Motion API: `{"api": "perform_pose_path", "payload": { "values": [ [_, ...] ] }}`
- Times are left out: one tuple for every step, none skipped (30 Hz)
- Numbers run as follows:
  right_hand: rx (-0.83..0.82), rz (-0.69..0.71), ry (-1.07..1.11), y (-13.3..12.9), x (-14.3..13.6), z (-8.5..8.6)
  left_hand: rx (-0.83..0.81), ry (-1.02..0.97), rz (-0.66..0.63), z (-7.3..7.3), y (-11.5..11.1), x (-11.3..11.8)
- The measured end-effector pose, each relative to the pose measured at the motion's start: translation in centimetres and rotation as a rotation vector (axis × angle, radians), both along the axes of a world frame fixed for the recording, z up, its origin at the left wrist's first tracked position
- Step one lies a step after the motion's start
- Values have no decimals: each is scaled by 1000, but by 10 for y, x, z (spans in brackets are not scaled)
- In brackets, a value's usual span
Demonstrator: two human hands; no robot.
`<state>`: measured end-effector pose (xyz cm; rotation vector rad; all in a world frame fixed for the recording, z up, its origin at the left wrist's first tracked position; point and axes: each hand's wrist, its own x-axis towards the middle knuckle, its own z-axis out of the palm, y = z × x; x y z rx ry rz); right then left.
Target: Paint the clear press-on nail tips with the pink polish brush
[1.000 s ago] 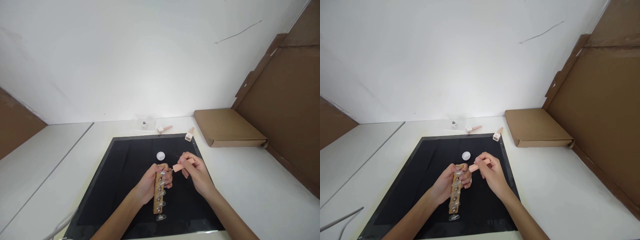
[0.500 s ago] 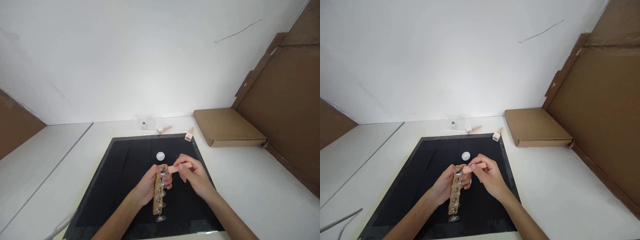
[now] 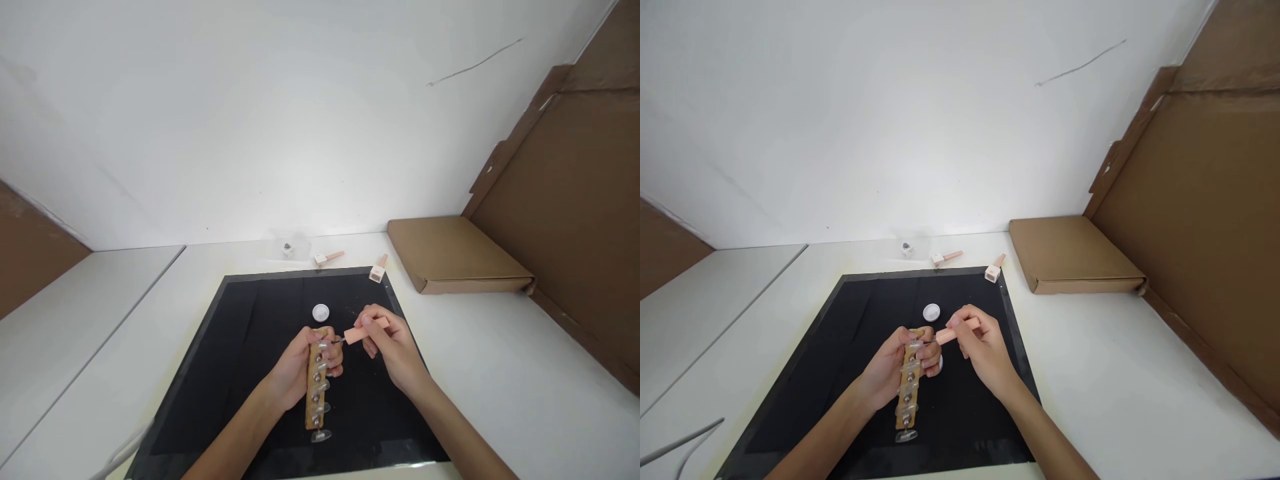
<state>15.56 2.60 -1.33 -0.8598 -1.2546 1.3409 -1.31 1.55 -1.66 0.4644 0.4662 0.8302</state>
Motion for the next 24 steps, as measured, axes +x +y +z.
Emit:
{"api": "perform_pose_path", "payload": {
  "values": [
    [3,-2,9,0,0,0,-4,-8,2,0,0,0],
    [7,-4,19,0,0,0,-9,-15,7,0,0,0],
    [13,-5,29,0,0,0,-13,-20,10,0,0,-1],
    [19,-6,38,0,0,0,-15,-24,10,0,0,-1],
    [25,-8,45,-1,0,1,-19,-27,11,0,0,-1],
    [31,-10,49,-1,0,1,-22,-30,13,1,1,0],
    [37,-12,51,-1,0,1,-26,-33,16,1,1,0],
    [42,-11,53,-1,0,2,-30,-35,20,1,1,0],
    [47,-11,54,-1,0,2,-34,-35,26,1,1,0],
    [50,-9,54,-1,0,2,-38,-34,32,1,2,0],
    [52,-9,55,-1,0,2,-42,-34,37,1,2,0],
    [55,-10,56,-1,0,2,-46,-34,37,1,2,0],
    [58,-14,57,-1,0,1,-48,-34,36,1,2,0],
    [62,-19,61,-1,0,1,-51,-35,33,1,2,0],
    [66,-25,67,-1,0,1,-52,-38,30,1,2,0],
    [69,-30,73,-1,0,0,-53,-40,28,1,2,-1],
    [72,-35,77,-2,0,0,-53,-43,28,1,2,-1],
    [73,-37,80,-2,0,0,-52,-43,27,1,2,-1],
    [72,-38,81,-2,0,0,-52,-43,28,1,2,-1],
    [70,-40,83,-2,0,0,-54,-41,28,0,2,-1],
    [67,-41,86,-2,0,0,-54,-40,28,0,2,-1],
    [63,-43,90,-2,0,0,-57,-39,28,0,1,-1],
    [60,-45,95,-2,0,0,-59,-38,27,0,1,-1],
    [59,-47,100,-2,0,0,-62,-39,27,0,1,-1]
  ]
}}
